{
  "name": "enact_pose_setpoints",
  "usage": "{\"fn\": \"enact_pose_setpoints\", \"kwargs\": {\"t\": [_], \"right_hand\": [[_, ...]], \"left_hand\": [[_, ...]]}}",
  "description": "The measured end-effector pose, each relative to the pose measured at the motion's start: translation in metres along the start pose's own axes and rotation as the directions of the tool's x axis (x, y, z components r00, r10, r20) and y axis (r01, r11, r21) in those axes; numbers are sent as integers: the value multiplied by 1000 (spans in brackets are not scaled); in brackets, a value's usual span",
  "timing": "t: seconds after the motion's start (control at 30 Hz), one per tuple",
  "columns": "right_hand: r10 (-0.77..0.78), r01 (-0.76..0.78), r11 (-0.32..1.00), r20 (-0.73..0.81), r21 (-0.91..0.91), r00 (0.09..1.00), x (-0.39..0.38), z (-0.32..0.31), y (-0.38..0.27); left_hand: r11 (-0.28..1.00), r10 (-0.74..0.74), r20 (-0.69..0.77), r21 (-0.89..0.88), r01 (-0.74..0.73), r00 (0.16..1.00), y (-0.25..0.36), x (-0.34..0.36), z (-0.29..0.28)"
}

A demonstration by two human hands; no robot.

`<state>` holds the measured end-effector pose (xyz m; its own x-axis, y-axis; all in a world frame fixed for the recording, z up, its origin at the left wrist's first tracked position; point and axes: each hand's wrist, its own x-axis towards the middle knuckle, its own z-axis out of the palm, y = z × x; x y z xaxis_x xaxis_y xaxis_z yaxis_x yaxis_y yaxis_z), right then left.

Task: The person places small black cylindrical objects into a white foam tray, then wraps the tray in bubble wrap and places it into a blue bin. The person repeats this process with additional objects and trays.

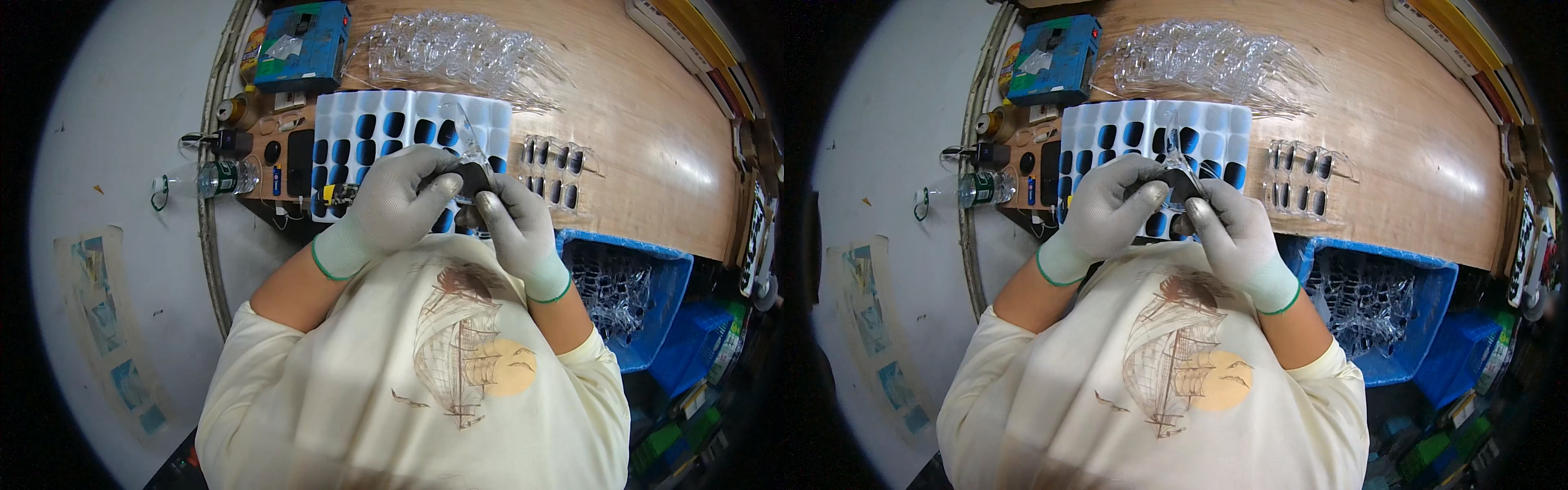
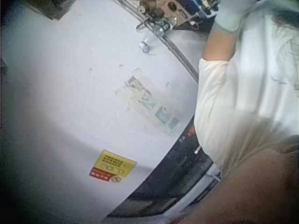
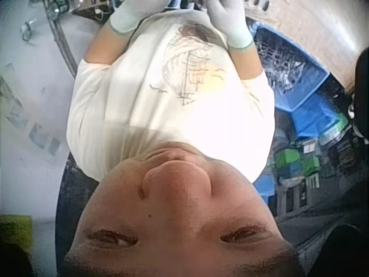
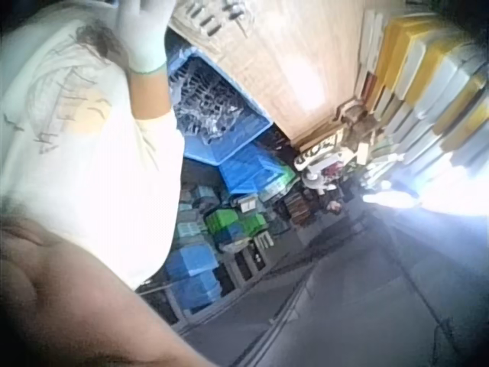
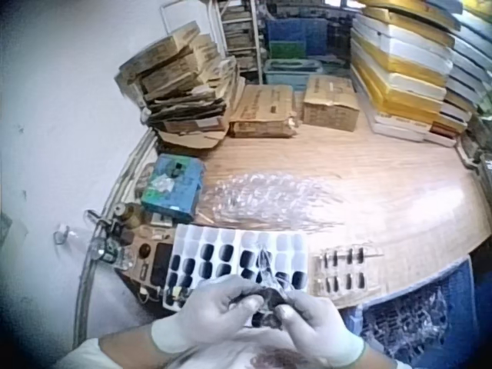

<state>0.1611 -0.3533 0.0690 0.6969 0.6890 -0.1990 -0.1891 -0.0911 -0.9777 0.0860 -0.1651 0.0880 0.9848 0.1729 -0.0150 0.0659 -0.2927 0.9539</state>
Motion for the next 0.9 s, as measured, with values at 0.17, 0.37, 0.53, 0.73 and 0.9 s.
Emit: {"fn": "enact_pose_setpoints", "kwargs": {"t": [0.17,0.37,0.53,0.73,0.9], "right_hand": [[-43,49,998,172,-34,984,5,-22,-13],[-137,137,959,17,-248,990,-1,-9,-30],[-181,169,896,10,-410,983,0,-7,-34],[-255,94,795,-190,-599,948,4,-60,24],[-40,-598,456,-686,-659,726,27,-206,134]], "left_hand": [[998,59,149,0,-59,987,24,-1,-13],[989,26,98,140,-39,995,27,0,-7],[970,35,55,240,-47,998,31,4,-2],[985,-64,115,166,45,991,-10,14,11],[963,-264,51,66,261,963,-51,17,1]]}}
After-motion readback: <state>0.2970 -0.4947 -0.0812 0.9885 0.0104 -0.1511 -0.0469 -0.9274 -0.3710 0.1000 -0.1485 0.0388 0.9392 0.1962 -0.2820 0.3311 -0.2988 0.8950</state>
